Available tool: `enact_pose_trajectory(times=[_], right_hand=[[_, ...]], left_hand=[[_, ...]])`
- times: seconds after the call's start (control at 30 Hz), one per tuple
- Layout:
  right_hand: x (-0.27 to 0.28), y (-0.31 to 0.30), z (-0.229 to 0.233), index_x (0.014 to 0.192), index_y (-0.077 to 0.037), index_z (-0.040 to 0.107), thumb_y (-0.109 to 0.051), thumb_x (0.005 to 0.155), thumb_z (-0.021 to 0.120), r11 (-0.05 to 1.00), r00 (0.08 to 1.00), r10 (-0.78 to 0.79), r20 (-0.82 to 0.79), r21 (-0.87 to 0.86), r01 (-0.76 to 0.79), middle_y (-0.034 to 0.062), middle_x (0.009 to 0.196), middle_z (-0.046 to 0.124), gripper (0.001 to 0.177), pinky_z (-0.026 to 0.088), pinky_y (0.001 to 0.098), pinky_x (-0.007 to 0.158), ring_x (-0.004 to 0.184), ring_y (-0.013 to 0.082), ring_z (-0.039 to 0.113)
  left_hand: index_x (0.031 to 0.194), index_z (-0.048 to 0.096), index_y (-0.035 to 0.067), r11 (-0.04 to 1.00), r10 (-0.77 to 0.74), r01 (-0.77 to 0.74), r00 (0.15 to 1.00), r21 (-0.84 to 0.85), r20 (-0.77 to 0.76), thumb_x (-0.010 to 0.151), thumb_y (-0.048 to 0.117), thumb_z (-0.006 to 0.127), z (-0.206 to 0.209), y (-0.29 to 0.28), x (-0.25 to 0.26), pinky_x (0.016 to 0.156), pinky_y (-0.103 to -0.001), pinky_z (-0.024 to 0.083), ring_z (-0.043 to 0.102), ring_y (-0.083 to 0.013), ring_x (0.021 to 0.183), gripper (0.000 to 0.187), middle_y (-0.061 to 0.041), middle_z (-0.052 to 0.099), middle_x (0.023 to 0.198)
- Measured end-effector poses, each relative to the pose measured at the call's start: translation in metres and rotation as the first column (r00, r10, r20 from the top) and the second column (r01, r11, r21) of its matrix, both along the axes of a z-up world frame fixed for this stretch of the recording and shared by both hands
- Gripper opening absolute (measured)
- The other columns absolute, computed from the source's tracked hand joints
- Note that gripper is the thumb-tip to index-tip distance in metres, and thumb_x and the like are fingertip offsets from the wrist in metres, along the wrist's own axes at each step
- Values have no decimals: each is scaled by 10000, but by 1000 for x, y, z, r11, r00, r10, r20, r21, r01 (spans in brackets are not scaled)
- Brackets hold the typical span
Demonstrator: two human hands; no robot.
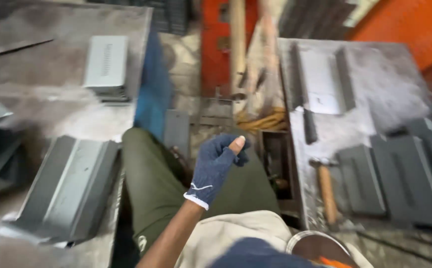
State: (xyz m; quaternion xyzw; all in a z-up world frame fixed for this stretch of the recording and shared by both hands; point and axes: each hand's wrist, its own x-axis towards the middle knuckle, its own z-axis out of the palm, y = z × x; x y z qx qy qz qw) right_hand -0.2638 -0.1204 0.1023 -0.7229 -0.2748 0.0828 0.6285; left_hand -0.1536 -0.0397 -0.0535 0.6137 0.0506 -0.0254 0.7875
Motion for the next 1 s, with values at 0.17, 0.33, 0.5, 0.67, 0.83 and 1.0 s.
enact_pose_trajectory(times=[0.17,0.33,0.5,0.67,0.83,1.0], right_hand=[[83,11,-24,500,-136,578,-293,879,688,1000,992,20,-121,4,-20,9,441,520,425,413,258,462,425,144,461],[147,38,-102,435,-146,574,-335,881,715,998,976,57,-208,-25,-64,-4,348,479,504,385,232,415,359,122,411],[172,79,-167,698,-147,704,-463,861,776,885,998,-52,-25,-465,34,112,642,693,362,528,379,673,689,297,689],[162,126,-143,1404,-164,483,-331,752,858,834,886,235,399,-551,26,115,1277,576,771,409,439,1042,1226,330,531],[170,141,-143,1606,-147,347,-159,877,700,830,673,238,701,-506,234,105,1138,615,810,387,397,1094,1148,275,568],[175,84,-140,1139,-60,661,-224,479,872,756,718,-282,636,-313,574,108,952,726,711,533,403,703,774,301,682]], left_hand=[[988,779,69,718,338,-351,931,601,140,932,283,729,11,95,-10,801,-432,552,726,-344,847,227,-175,758,854],[1236,653,77,-333,430,-452,708,828,560,761,366,852,-104,208,-37,1004,-506,459,618,-374,1056,591,-170,666,1126],[1321,573,134,-124,455,164,886,979,-91,781,331,723,-168,270,-65,826,-488,597,742,-348,953,594,-105,730,1025],[1396,543,212,-120,305,115,950,986,-73,753,437,703,-79,268,-37,874,-477,610,738,-324,1043,699,-75,750,1088],[1093,656,315,-308,-86,-56,996,950,30,681,349,694,27,236,-3,787,-446,588,734,-284,921,415,44,723,891],[1252,649,147,-101,-203,-771,635,629,745,905,541,773,84,235,36,1063,-466,394,605,-261,1141,540,-60,674,1267]])
